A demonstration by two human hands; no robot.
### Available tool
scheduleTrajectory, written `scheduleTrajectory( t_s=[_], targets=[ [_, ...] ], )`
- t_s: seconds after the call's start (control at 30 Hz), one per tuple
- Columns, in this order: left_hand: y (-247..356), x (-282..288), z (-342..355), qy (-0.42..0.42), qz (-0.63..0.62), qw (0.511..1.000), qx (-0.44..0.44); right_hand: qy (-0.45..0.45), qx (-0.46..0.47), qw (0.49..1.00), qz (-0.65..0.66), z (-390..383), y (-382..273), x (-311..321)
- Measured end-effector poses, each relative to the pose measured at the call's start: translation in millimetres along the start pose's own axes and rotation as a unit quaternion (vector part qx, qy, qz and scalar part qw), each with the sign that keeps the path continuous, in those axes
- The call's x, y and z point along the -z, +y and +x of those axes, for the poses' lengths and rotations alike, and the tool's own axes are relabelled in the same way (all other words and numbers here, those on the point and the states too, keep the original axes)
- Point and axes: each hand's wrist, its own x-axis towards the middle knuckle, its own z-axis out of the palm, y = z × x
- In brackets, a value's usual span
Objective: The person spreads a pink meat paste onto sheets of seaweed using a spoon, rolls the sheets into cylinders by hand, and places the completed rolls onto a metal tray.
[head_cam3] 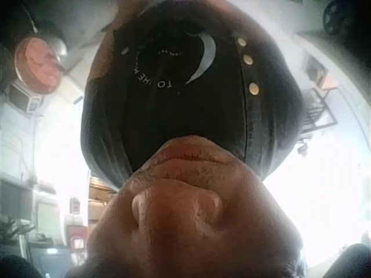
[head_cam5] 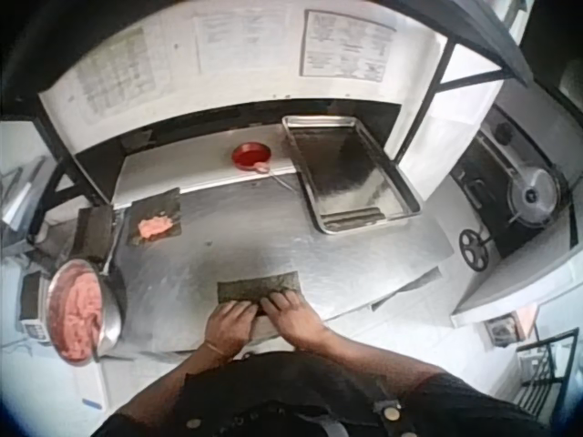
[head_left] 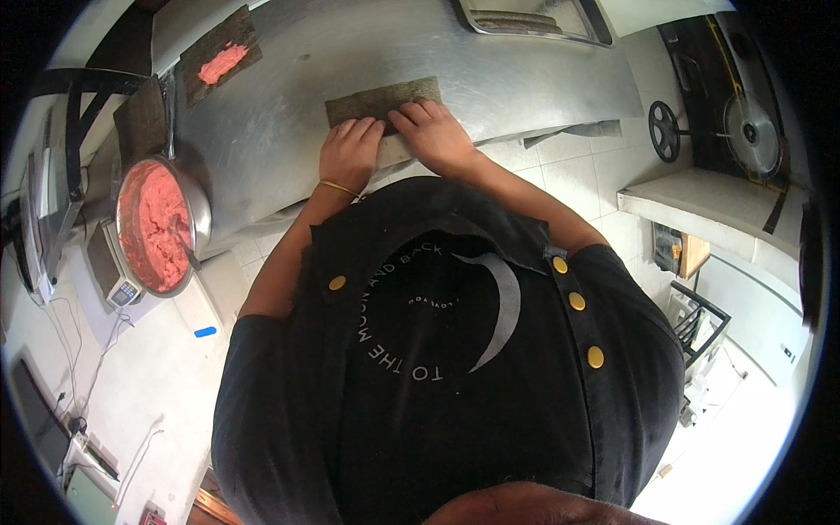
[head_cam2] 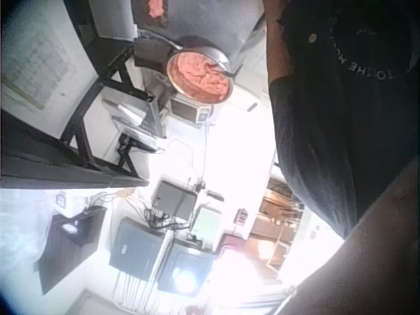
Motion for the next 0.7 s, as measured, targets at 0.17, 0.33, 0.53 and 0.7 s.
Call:
scheduleTrajectory(
  t_s=[0.17,0.33,0.53,0.7],
  targets=[
    [-1.9,-2.5,3.1,-0.008,-0.016,1.0,0.012,0.013,-0.006,1.0,-0.019,-11.4,-0.3,-11.5],
    [4.9,1.6,5.0,-0.013,-0.003,1.0,0.016,0.008,-0.006,1.0,0.012,-8.0,1.9,-11.5],
    [8.2,-5.7,-2.7,-0.018,0.019,1.0,0.012,0.002,-0.034,0.999,0.031,-2.3,4.9,-9.8],
    [8.9,-8.9,-6.5,-0.012,-0.002,0.999,0.031,0.016,-0.061,0.998,-0.025,-11.9,13.0,-12.4]
  ],
)
